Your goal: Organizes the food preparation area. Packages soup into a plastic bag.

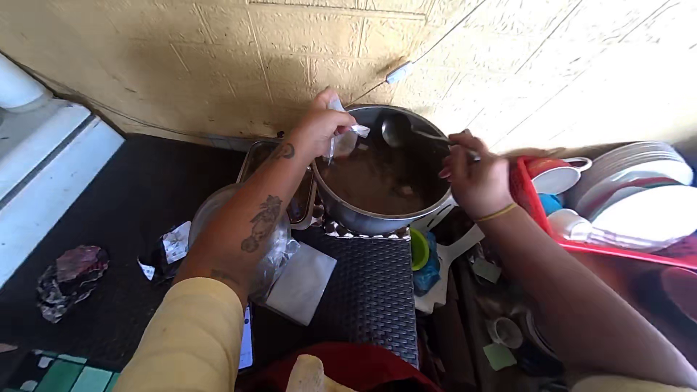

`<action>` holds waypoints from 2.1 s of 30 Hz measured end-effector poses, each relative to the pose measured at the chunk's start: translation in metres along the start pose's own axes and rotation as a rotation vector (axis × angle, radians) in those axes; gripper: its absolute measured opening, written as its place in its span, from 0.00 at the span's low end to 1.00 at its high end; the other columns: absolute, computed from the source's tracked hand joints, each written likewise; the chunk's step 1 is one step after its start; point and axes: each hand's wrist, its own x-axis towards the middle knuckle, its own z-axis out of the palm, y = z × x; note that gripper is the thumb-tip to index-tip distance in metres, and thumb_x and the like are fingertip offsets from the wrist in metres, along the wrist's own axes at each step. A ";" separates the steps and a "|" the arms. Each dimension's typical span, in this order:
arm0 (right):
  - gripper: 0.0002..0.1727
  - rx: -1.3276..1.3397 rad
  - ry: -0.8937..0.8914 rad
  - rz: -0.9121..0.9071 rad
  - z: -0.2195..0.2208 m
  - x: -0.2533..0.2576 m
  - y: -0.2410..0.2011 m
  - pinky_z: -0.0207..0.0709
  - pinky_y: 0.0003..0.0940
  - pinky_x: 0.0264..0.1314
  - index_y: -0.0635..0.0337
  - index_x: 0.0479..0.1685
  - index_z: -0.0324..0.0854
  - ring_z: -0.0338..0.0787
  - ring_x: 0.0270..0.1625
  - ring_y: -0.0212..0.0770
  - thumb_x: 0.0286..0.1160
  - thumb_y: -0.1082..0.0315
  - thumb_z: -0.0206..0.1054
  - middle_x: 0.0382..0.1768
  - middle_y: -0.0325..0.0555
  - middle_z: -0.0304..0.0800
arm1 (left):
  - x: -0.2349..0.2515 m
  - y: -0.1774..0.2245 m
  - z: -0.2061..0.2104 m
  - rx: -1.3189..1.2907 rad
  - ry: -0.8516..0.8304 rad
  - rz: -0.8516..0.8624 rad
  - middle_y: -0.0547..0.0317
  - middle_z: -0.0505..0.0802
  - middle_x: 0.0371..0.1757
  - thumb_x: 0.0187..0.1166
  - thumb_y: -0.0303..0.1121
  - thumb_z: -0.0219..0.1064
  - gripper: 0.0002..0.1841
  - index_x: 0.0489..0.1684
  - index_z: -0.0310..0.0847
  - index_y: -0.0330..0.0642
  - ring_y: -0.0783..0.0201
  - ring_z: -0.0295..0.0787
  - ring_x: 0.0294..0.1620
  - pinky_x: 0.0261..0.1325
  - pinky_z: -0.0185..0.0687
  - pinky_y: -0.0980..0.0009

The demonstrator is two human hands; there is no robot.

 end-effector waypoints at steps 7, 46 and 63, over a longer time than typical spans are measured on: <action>0.21 -0.139 -0.311 0.082 0.058 0.017 0.023 0.81 0.64 0.63 0.70 0.75 0.76 0.92 0.56 0.71 0.94 0.66 0.52 0.56 0.73 0.90 | -0.001 0.020 -0.025 0.005 0.017 0.017 0.47 0.79 0.72 0.67 0.14 0.71 0.43 0.88 0.56 0.38 0.68 0.83 0.40 0.39 0.81 0.75; 0.19 0.746 0.069 0.693 0.067 0.017 0.005 0.90 0.32 0.30 0.65 0.64 0.75 0.93 0.24 0.35 0.97 0.62 0.43 0.26 0.40 0.91 | -0.020 0.057 -0.050 -0.025 -0.015 0.101 0.52 0.77 0.78 0.70 0.14 0.68 0.44 0.92 0.53 0.41 0.71 0.86 0.44 0.40 0.84 0.81; 0.19 0.817 0.175 0.636 0.011 0.023 -0.007 0.90 0.31 0.31 0.62 0.60 0.75 0.94 0.26 0.35 0.98 0.61 0.40 0.27 0.38 0.92 | -0.014 0.027 -0.032 0.055 -0.117 0.036 0.47 0.80 0.72 0.66 0.13 0.70 0.46 0.91 0.54 0.42 0.67 0.84 0.40 0.38 0.82 0.75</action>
